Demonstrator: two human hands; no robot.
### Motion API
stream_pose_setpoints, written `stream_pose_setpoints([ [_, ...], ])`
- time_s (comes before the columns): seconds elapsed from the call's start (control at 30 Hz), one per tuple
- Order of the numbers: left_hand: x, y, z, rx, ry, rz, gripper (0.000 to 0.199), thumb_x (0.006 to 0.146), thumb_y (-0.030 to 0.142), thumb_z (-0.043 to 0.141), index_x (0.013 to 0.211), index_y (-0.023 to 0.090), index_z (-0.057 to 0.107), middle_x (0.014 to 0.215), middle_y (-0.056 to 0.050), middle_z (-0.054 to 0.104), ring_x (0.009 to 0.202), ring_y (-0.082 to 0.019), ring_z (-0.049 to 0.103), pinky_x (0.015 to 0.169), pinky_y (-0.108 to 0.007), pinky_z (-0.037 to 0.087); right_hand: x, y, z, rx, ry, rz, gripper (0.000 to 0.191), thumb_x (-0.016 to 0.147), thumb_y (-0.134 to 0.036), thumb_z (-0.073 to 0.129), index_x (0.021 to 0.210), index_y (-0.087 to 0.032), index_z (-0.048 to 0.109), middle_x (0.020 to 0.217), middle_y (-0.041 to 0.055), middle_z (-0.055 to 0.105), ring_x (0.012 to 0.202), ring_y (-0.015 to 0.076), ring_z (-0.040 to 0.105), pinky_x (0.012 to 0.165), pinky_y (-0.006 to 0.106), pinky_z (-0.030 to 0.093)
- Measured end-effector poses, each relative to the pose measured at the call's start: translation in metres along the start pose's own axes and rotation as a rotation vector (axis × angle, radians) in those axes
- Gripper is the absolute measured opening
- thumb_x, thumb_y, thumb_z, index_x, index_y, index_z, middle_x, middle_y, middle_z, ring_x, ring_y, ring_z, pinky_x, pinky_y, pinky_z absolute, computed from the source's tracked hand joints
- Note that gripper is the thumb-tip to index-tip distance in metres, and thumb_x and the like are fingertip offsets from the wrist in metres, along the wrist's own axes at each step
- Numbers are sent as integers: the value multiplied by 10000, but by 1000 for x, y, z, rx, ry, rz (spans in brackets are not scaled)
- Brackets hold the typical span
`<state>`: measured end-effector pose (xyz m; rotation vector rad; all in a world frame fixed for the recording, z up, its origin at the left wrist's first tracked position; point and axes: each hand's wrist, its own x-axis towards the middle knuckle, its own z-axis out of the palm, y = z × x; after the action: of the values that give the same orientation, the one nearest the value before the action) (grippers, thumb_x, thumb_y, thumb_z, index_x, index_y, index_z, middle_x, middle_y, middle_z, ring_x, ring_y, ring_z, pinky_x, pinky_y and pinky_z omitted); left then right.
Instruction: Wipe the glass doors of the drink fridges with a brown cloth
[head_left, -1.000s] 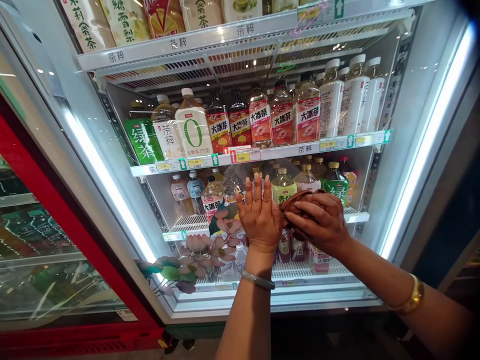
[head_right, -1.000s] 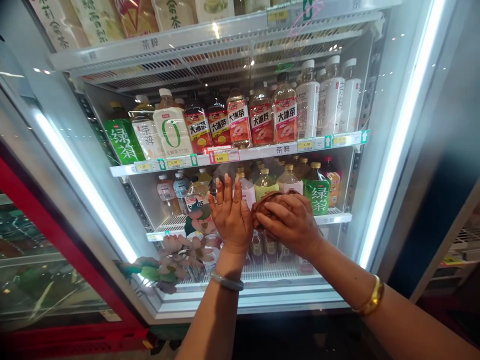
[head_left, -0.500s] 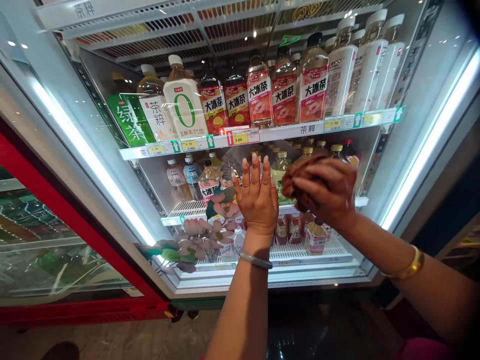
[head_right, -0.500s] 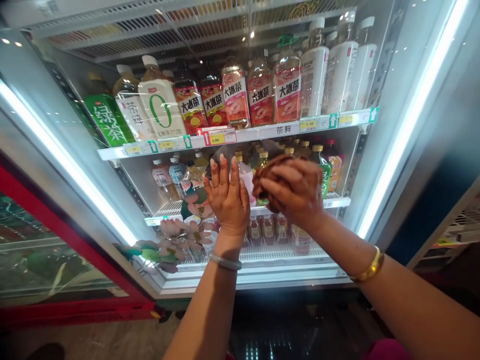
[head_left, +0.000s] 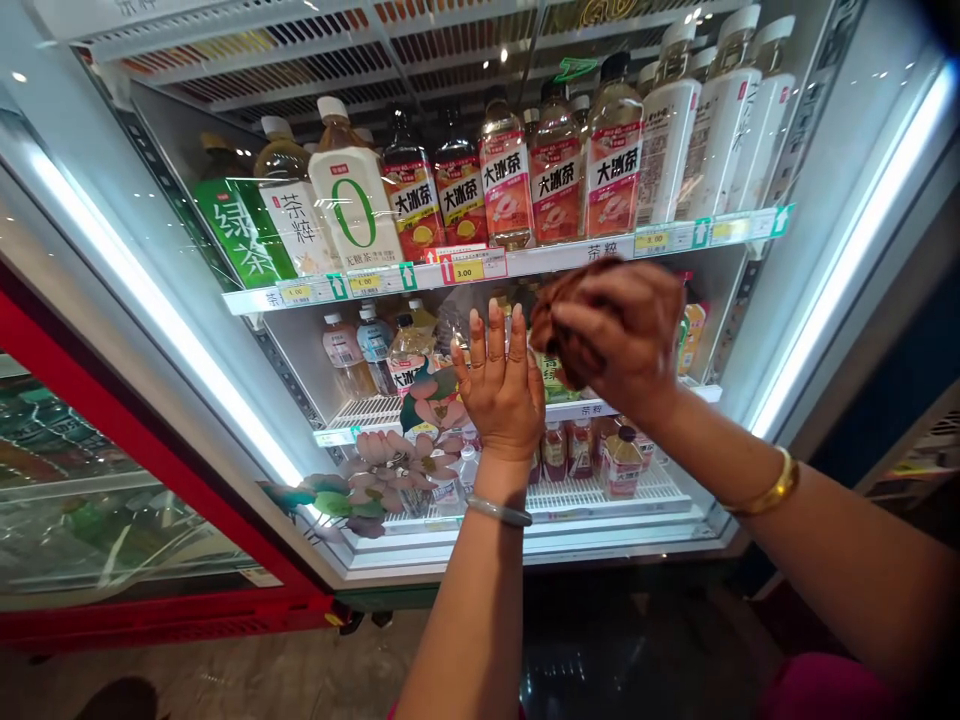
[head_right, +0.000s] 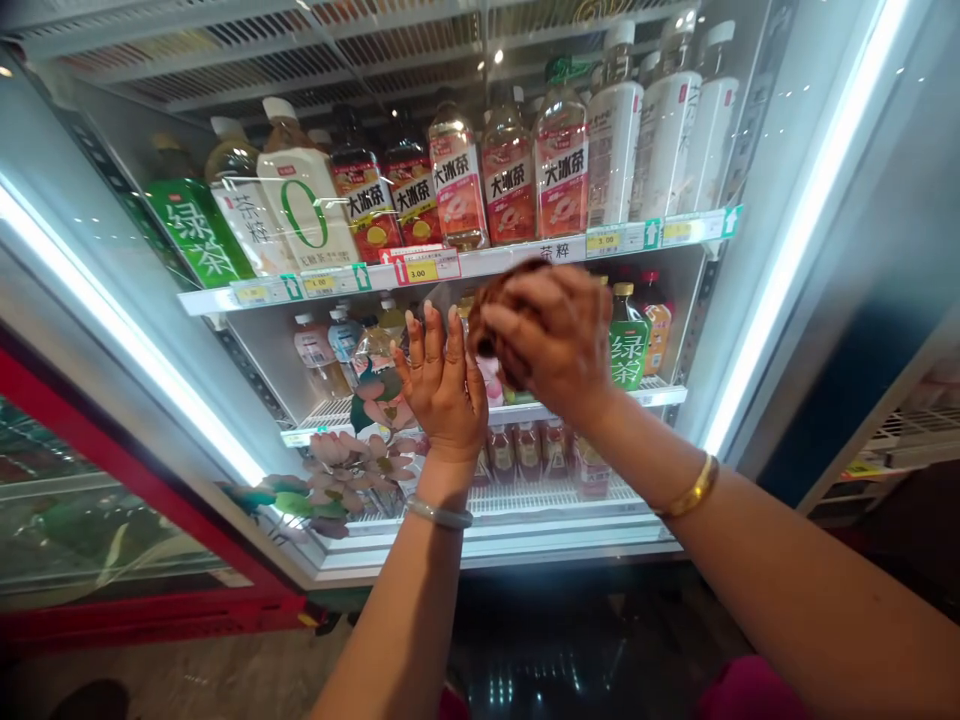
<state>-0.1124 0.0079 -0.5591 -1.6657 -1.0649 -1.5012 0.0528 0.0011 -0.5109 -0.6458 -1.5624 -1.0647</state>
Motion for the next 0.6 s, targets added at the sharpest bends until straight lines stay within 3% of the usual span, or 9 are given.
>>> stream_pose_setpoints([
  [0.1,-1,0,0,-23,-2,-5,566,1061,241,421,1625,235,365,1672,-79,402,1627,-170,130,1349,-453,20,-54,-5,-23,38,-128,-250,332,850,-222,796,1140,-347,699,1161,-5,688,1182,236,536,1050,460,471],
  [0.17,-1,0,-1,-15,-21,-7,566,1060,231,418,1624,230,367,1676,-80,392,1628,-173,127,1347,-460,14,-73,5,-38,48,-198,-327,334,832,-158,798,1110,-325,717,1123,-6,708,1152,222,558,1040,449,478],
  [0.27,0,0,-1,13,-19,3,556,1057,231,414,1612,224,391,1677,-78,396,1627,-179,139,1349,-472,46,-56,32,-43,4,-156,-252,277,865,-246,792,1117,-329,716,1132,11,694,1166,232,574,991,431,489],
  [0.37,0,-1,0,11,15,13,559,1047,229,423,1606,223,405,1670,-78,410,1626,-186,155,1350,-478,69,-6,51,-27,-16,15,-67,367,859,-426,805,1188,-309,693,1215,55,646,1189,260,563,1029,465,466],
  [0.47,0,-2,1,-16,11,2,571,1036,214,436,1606,230,406,1665,-81,420,1623,-203,180,1348,-493,59,26,50,-8,-37,109,-5,335,921,-413,733,1223,-279,676,1252,83,608,1213,268,515,1065,495,438],
  [0.53,0,-2,1,-41,-1,1,584,1031,213,443,1613,232,393,1672,-81,409,1624,-211,182,1347,-497,51,18,40,-5,-40,140,-17,330,902,-371,757,1210,-287,674,1250,80,600,1221,273,506,1064,496,455],
  [0.6,0,-3,1,-47,5,8,590,1031,215,445,1618,233,383,1675,-81,404,1625,-209,176,1347,-493,54,-10,28,-11,-27,98,-52,370,858,-343,802,1202,-316,670,1231,61,609,1225,278,515,1052,490,480],
])
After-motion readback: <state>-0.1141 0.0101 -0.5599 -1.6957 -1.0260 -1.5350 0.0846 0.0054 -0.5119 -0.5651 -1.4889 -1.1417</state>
